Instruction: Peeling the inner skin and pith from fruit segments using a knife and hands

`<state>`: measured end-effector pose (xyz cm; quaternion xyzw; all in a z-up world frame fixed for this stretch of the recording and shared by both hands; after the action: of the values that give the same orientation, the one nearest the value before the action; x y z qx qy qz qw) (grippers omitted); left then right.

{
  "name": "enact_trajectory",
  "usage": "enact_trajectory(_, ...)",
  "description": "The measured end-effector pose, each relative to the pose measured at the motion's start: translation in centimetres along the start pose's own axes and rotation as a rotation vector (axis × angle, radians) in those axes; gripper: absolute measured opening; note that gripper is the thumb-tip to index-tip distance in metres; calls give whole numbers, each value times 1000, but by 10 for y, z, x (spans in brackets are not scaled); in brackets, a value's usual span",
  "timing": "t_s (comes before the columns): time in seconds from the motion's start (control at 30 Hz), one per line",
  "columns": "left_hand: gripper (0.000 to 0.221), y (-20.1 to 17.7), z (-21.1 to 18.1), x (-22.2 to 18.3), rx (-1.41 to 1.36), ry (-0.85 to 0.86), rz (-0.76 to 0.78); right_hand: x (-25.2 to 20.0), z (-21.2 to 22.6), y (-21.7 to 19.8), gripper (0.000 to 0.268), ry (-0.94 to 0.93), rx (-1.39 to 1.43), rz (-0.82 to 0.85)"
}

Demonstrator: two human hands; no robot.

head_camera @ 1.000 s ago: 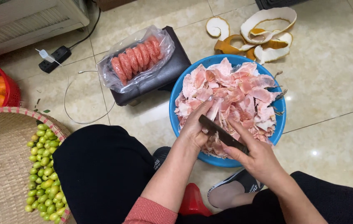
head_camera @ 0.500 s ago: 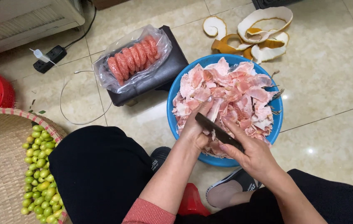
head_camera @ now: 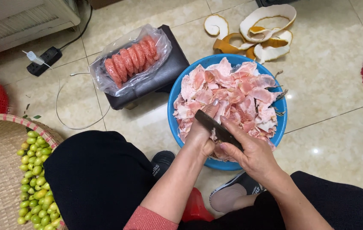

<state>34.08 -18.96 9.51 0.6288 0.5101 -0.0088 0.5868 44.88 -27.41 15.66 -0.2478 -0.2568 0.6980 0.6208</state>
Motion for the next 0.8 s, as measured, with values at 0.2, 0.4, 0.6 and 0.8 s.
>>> enact_trajectory(0.2,23,5,-2,-3,9,11,15,2,0,2,54,-49,55,-62)
enact_trajectory(0.4,23,11,-6,-10,14,24,28,3,-17,2,53,214,463,35)
enact_trajectory(0.6,20,20,-11,-18,74,17,62,4,-35,11,47,131,1106,-55)
enact_trajectory(0.8,20,17,-13,-18,82,0,64,2,-38,5,53,62,1015,-34)
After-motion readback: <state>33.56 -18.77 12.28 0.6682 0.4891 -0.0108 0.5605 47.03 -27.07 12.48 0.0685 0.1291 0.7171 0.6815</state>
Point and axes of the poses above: each hand's wrist, its own x-axis towards the middle knuckle, its own y-axis out of the palm, z = x × y, the point moved 6 cm from there along x, towards the middle knuckle, and after that the axes turned 9 degrees about -y, right-handed, at the moved point
